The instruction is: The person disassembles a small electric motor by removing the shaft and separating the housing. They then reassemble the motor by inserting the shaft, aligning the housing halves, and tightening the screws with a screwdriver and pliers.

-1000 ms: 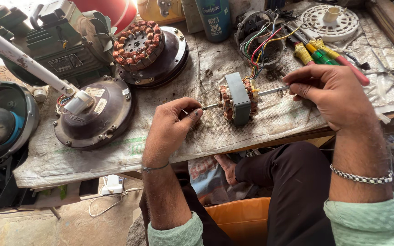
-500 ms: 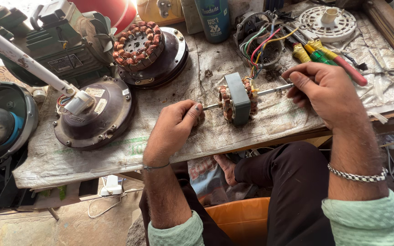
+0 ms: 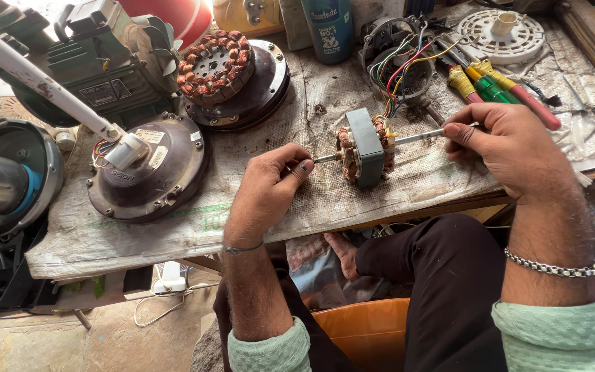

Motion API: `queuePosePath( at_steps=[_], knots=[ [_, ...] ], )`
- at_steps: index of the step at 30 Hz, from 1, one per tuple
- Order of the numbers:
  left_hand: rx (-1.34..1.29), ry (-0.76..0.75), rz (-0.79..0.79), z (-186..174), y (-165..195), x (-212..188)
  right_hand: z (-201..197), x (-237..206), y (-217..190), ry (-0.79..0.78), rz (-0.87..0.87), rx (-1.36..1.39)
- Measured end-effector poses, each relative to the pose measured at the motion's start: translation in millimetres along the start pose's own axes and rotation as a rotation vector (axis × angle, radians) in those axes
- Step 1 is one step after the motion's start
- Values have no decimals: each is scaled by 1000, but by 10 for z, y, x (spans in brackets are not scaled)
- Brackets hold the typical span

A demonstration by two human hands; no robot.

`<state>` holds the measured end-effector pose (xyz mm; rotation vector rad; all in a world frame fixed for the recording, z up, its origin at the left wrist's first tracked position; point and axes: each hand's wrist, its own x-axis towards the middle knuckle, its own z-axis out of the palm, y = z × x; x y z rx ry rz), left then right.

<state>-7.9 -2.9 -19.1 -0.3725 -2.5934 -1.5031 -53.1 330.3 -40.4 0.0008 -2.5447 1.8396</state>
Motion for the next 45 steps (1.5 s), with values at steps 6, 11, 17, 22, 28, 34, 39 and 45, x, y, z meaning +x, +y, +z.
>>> queuePosePath(
  at_steps=[6, 11, 17, 22, 28, 34, 39, 45],
  knots=[
    [73, 12, -80, 2, 37, -17, -33, 12, -22, -16, -4, -134],
    [-5, -9, -8, -39, 85, -47, -120, -118, -85, -8, -129, -130],
    [24, 37, 53, -4, 76, -32, -108, -123, -68, -16, -104, -160],
    [127, 95, 108, 67, 66, -13, -86, -52, 19, 0, -78, -127],
    [133, 92, 30, 135, 80, 29, -92, -20, 62, 21, -115, -182],
    [43, 57, -15, 98, 99, 17, -148, -43, 21, -74, -133, -116],
    [29, 22, 143, 59, 73, 2, -122, -39, 43, -35, -112, -117],
    [51, 39, -30, 74, 31, -3, -97, -3, 94, 15, -119, -205]
  ],
)
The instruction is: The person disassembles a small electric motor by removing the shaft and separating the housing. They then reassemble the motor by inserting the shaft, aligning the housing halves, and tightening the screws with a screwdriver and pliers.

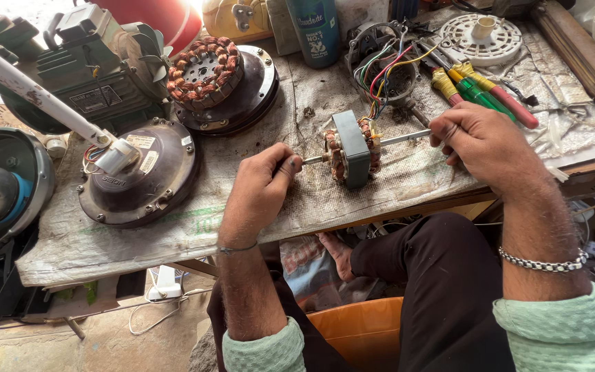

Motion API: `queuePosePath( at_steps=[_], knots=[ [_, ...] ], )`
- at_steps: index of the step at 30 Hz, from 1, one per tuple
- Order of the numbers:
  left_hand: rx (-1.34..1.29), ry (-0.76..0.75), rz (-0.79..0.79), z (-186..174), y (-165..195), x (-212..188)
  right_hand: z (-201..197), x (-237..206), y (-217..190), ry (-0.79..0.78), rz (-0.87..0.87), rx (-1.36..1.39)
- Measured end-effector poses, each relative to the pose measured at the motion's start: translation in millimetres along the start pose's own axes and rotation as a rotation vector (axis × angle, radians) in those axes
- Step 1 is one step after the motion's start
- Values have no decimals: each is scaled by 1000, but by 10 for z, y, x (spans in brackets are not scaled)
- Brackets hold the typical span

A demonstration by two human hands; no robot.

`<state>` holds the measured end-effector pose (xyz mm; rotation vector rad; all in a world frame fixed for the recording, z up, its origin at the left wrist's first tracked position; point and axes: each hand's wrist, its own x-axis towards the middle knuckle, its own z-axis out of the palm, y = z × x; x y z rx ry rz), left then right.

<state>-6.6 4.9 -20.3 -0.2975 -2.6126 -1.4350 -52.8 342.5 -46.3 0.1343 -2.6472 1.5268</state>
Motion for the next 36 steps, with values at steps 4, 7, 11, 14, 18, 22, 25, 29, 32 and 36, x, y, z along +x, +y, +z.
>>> queuePosePath(
  at_steps=[4, 7, 11, 14, 18, 22, 25, 29, 32, 36],
  knots=[
    [53, 18, 4, 31, 14, 32, -27, 7, -2, -40, -22, 35],
    [-37, -5, 19, 6, 28, 23, -79, -23, -5, -76, -22, 90],
    [-17, 2, 154, -21, 19, -1, -58, -5, 16, -63, 5, 74],
    [0, 14, 86, -14, -9, 0, -21, 8, 48, -66, -47, 44],
    [88, 25, 20, 28, -20, 24, 3, 18, 40, -30, 6, -88],
    [-28, 35, 27, 12, -2, 28, -54, 3, -16, -65, -12, 103],
    [-61, -8, 104, -40, -7, 1, -66, -20, -26, -87, -50, 78],
    [14, 22, 84, -20, -26, 4, -14, -3, 15, -55, -45, -29],
    [86, 48, 66, 33, -17, 23, 17, 9, 34, 4, -76, -196],
    [66, 34, 0, 26, 24, 15, 2, -1, -20, -2, -44, 50]
  ],
)
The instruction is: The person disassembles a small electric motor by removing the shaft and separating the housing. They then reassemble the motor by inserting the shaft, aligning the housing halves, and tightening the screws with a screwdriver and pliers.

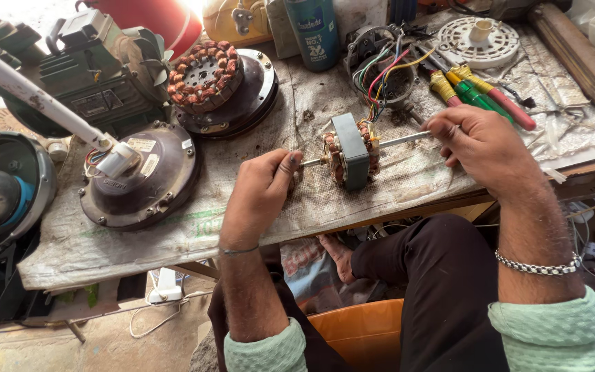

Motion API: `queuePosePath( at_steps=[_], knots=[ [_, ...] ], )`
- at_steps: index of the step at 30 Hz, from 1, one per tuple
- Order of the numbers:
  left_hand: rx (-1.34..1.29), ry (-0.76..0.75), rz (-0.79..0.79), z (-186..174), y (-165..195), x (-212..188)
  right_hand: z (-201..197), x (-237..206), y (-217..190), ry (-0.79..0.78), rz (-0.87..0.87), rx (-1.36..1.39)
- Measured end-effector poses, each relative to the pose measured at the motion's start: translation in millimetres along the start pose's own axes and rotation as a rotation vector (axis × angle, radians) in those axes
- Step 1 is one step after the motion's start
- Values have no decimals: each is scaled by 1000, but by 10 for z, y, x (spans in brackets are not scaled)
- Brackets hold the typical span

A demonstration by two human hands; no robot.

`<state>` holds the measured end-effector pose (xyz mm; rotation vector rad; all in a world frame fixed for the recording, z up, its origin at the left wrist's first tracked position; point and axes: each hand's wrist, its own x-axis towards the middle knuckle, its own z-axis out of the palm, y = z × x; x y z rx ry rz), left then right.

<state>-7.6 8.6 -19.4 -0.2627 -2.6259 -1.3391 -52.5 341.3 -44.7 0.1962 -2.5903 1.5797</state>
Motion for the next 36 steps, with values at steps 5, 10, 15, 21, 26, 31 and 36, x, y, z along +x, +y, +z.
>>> queuePosePath(
  at_steps=[5, 10, 15, 21, 26, 31, 36],
  knots=[
    [-53, -20, 141, -58, 9, -3, -9, -60, -85, -30, 5, -43],
    [-26, -3, 57, -12, 16, -6, 16, -35, -72, -10, 14, -43],
    [-11, 22, 125, -2, 65, -25, 42, -23, -24, 31, 37, 8],
    [33, 14, 81, 21, 110, -24, 43, -27, -43, 48, 65, 4],
    [42, 19, 150, 97, 124, -1, 35, -30, -73, 62, 110, 62],
    [71, 36, 198, 172, 130, 10, 19, -20, -90, 85, 148, 88],
    [61, 54, 232, 204, 156, 10, 16, -22, -99, 97, 158, 84]
  ],
)
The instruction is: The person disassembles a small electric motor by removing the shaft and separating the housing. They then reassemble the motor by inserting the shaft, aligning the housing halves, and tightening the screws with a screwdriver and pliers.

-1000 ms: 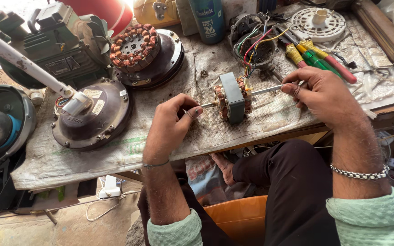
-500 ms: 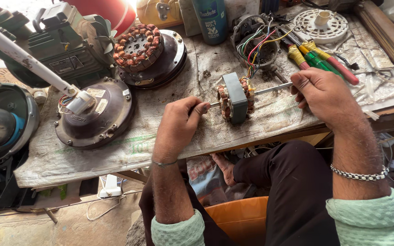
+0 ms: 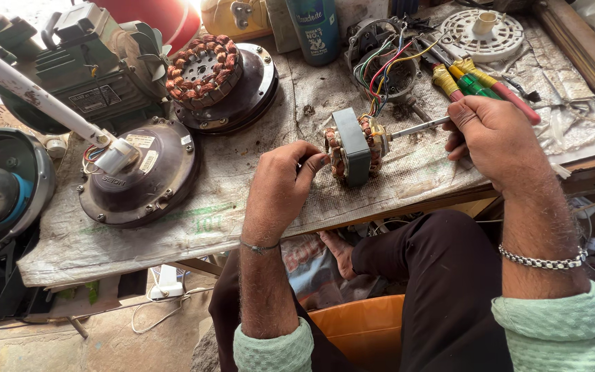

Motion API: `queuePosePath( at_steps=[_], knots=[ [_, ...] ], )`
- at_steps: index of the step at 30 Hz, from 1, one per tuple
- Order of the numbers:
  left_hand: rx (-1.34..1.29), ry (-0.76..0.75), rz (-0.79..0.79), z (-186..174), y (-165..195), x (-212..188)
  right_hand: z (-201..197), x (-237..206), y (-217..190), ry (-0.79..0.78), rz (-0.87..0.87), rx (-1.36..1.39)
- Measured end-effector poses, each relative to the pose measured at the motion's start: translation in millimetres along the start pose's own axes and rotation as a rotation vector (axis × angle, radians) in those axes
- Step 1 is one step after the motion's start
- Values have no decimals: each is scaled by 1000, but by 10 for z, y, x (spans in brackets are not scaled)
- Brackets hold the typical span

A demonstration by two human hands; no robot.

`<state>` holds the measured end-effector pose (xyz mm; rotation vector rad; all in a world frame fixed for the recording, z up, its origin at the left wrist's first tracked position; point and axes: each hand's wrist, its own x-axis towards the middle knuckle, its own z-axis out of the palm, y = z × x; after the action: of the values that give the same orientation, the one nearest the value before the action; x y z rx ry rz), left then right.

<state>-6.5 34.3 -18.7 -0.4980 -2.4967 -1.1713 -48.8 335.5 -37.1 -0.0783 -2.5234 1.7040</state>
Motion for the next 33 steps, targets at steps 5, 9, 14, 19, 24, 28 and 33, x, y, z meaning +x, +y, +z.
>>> queuePosePath(
  at_steps=[5, 9, 14, 19, 24, 28, 33],
  knots=[
    [-6, 3, -38, -50, 30, -5, 9, -5, 13, -13, -62, -29],
    [10, -4, -38, -146, 26, -16, 21, -11, 32, -10, -82, -175],
    [1, -25, -112, -205, 35, -31, 53, -24, 45, -14, -133, -198],
    [1, -34, -134, -242, 57, -37, 41, -37, 20, -36, -134, -215],
    [-15, -16, -115, -271, 53, -39, 16, -68, -24, -78, -167, -208],
    [10, 0, -99, -285, 31, -47, 12, -97, -59, -98, -233, -195],
    [16, 5, -166, -309, -2, -57, 10, -145, -90, -120, -439, -164]
  ],
)
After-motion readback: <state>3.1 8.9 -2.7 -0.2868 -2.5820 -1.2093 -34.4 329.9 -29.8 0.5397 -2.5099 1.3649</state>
